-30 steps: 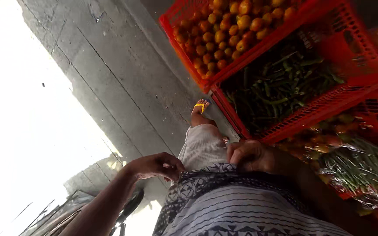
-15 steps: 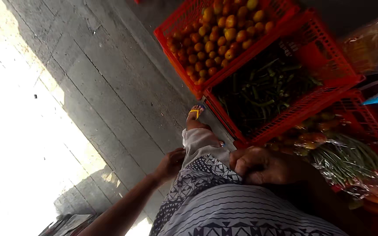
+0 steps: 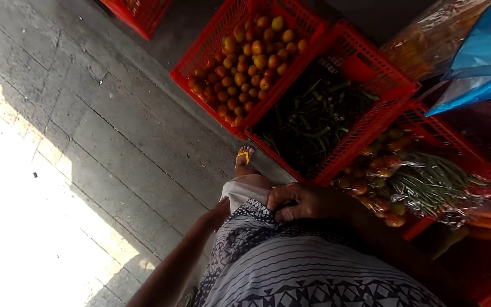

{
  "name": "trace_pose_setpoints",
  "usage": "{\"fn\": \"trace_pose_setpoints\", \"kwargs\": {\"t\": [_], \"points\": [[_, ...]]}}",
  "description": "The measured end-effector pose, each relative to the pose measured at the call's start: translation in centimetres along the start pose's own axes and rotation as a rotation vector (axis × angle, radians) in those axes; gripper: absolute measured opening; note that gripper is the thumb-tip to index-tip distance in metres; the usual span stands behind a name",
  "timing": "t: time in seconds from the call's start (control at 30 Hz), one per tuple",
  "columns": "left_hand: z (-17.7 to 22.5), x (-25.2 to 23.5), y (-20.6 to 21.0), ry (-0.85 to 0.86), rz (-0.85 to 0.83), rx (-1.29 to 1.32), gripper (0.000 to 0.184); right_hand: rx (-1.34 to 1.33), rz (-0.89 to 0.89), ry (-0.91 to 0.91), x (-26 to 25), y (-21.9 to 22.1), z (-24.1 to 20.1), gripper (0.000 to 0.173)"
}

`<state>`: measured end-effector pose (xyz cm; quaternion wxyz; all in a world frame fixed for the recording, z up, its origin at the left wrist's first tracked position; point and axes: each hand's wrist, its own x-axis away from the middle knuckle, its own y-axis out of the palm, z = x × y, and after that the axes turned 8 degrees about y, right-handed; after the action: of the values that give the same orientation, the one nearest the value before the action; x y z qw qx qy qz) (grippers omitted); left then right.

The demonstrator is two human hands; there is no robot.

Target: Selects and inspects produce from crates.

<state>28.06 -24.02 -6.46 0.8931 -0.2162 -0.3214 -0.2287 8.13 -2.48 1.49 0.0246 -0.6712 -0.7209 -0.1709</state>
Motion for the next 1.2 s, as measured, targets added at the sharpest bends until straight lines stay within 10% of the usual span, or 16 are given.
{"fn": "trace_pose_setpoints", "kwargs": {"t": [0.13, 0.3, 0.5, 0.67, 0.87, 1.0, 1.1, 1.2], "points": [[-2.9, -0.7, -0.4, -0.133, 0.092, -0.079, 0.033, 0.008, 0.056, 0.039, -1.0, -0.2, -0.3, 0.020], [4.1, 0.8, -4.9, -0.495, -0.006, 0.088, 0.045, 0.043, 0.093, 0.089, -2.2, -0.6, -0.2, 0.021], [3.0, 1.6, -8.7, -0.207, -0.308, -0.083, 0.030, 0.078, 0.155, 0.112, -3.8, -1.1, -1.6, 0.020], [0.2, 1.7, -7.7, -0.074, 0.128, 0.239, 0.034, 0.004, 0.365, 0.226, -3.5, -2.5, -1.5, 0.018], [1.1, 2.9, -11.4, -0.173, 0.127, 0.111, 0.019, 0.061, 0.801, 0.371, -3.7, -6.0, 2.0, 0.012], [1.3, 4.6, -13.1, -0.052, 0.294, 0.562, 0.035, 0.205, 0.756, 0.573, -4.5, -7.5, 4.3, 0.017], [1.9, 4.9, -13.5, 0.230, 0.178, 0.304, 0.058, 0.258, 0.661, 0.666, -4.4, -8.0, 5.5, 0.023], [3.1, 3.8, -14.3, 0.378, 0.150, 0.044, 0.035, 0.278, 0.664, 0.763, -3.5, -9.0, 7.2, 0.024]]}}
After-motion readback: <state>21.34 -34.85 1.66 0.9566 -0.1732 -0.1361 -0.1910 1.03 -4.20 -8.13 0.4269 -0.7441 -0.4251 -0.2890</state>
